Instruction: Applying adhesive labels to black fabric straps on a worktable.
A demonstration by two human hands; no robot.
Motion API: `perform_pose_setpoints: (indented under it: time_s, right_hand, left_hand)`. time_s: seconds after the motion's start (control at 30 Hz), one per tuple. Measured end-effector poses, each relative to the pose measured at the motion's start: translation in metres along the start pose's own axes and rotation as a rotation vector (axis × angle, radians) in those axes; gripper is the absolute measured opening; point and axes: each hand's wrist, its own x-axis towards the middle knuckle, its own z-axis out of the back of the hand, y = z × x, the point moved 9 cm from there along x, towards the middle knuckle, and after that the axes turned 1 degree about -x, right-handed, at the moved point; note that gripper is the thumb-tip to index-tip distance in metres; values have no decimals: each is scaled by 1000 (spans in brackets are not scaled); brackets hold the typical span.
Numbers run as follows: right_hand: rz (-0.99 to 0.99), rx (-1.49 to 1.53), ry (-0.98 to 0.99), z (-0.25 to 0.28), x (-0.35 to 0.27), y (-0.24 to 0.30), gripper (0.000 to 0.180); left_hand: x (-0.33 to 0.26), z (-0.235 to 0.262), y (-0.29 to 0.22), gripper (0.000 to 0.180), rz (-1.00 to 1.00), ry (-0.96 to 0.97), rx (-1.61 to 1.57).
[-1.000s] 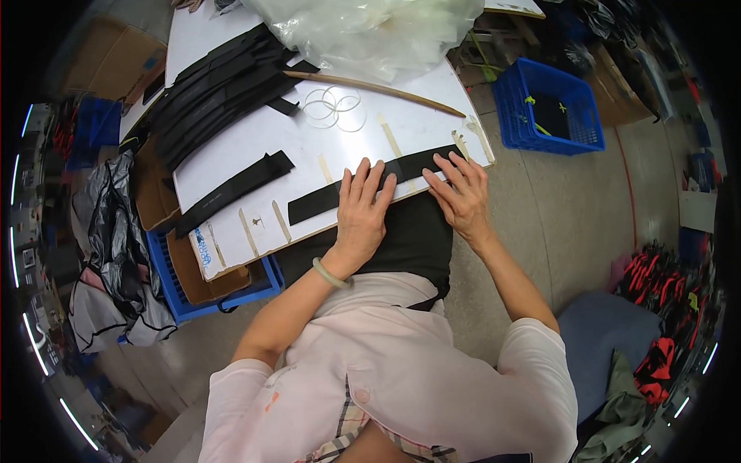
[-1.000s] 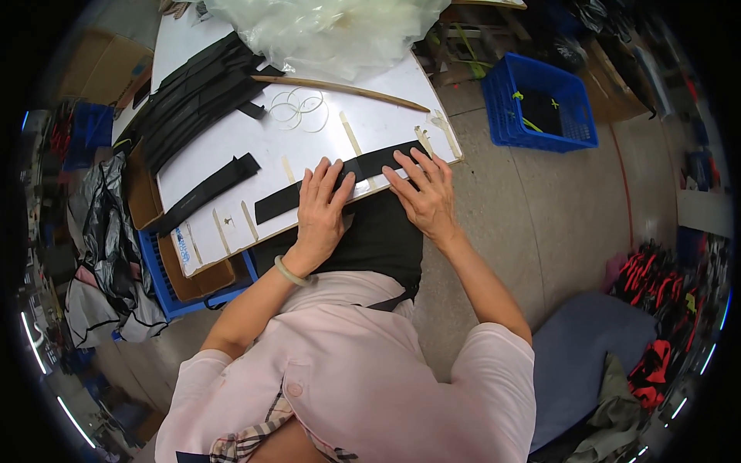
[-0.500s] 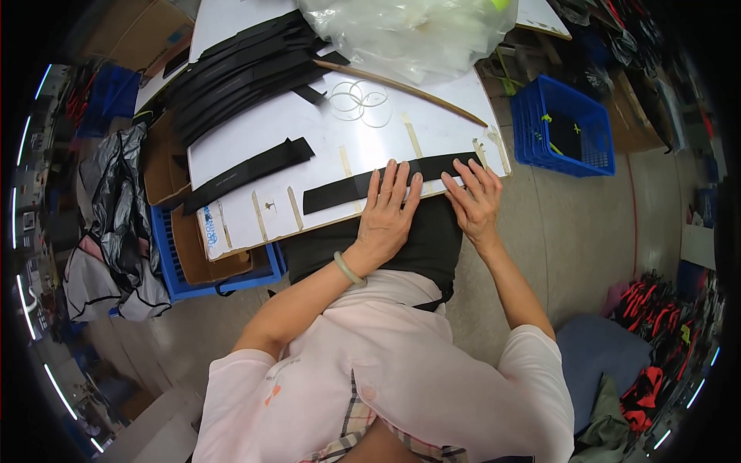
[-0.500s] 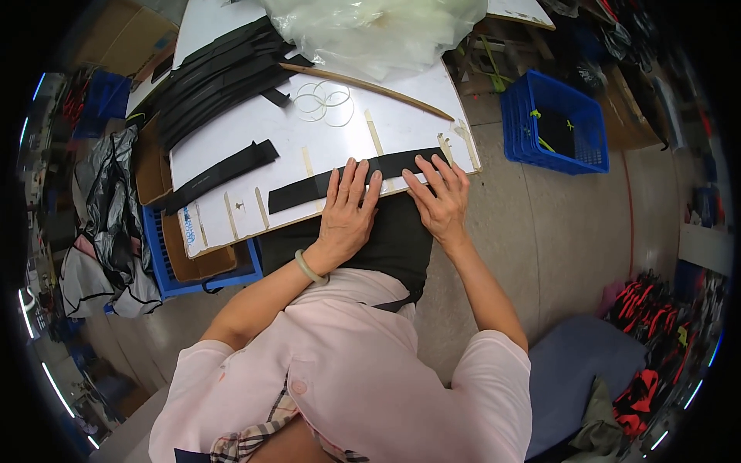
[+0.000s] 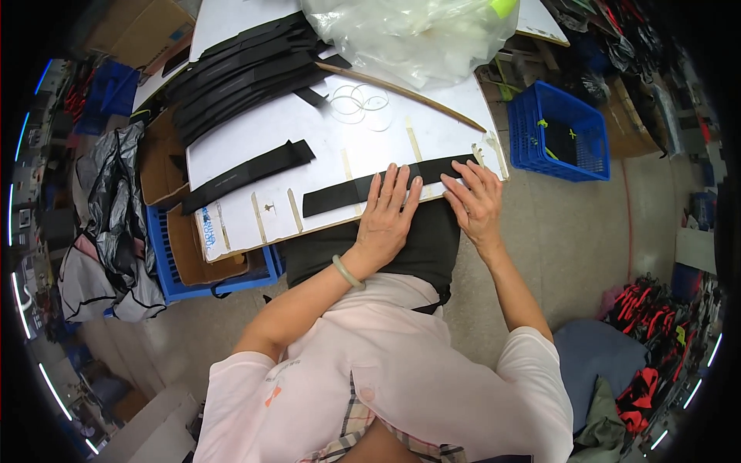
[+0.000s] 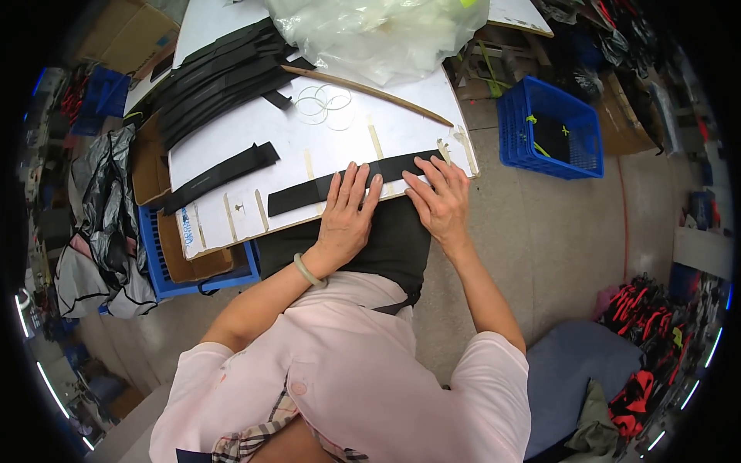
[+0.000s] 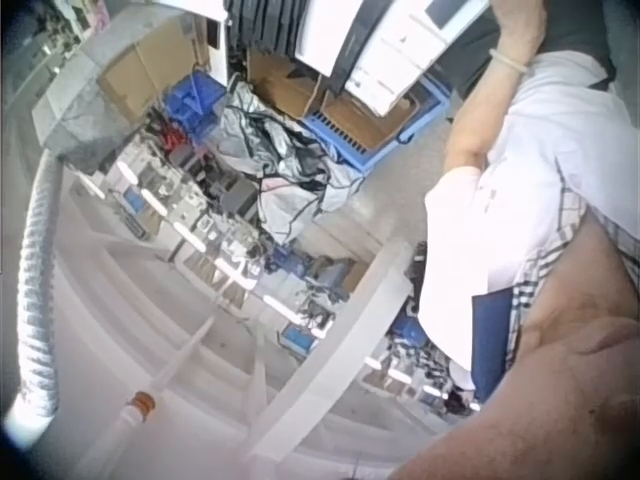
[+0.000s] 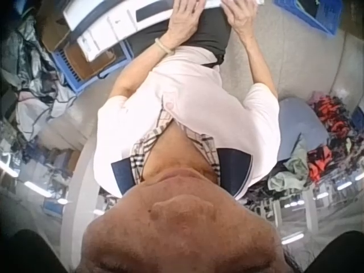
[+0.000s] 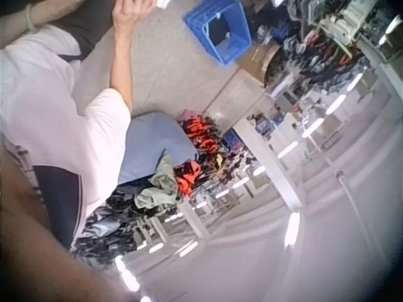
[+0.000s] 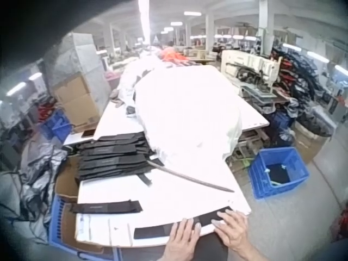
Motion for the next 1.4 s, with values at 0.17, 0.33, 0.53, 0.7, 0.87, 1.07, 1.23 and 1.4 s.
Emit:
perform_pose_setpoints:
  time_s: [0.17,0.33,0.53,0.7,0.87,1.07,1.23,1.4]
  right_hand:
    - [-3,-2,5,-2,-2,0,28]
    - [-13,3,1,-3,-4,1,28]
    - [-20,25,-3,-3,-4,0,27]
    - [-12,18,-11,-3,0,0,26]
    - [-22,41,-22,1,10,8,24]
    - [262,217,98,-33,79,117,23]
    - [324,302,432,-110,91,151,22]
    - [255,528,527,-136,97,149,16]
  left_hand:
    - [-1,1,0,61,-4,10,20]
    - [-3,1,0,61,-2,17,21]
    - [-2,0,1,60,-1,22,10]
    - [-1,1,2,60,2,25,32]
    - [1,2,0,59,-2,0,22]
    - [-14,-16,8,56,9,38,-54]
    - [-5,0,8,48,86,-112,-31]
    - [-6,-5,9,49,73,-78,-12]
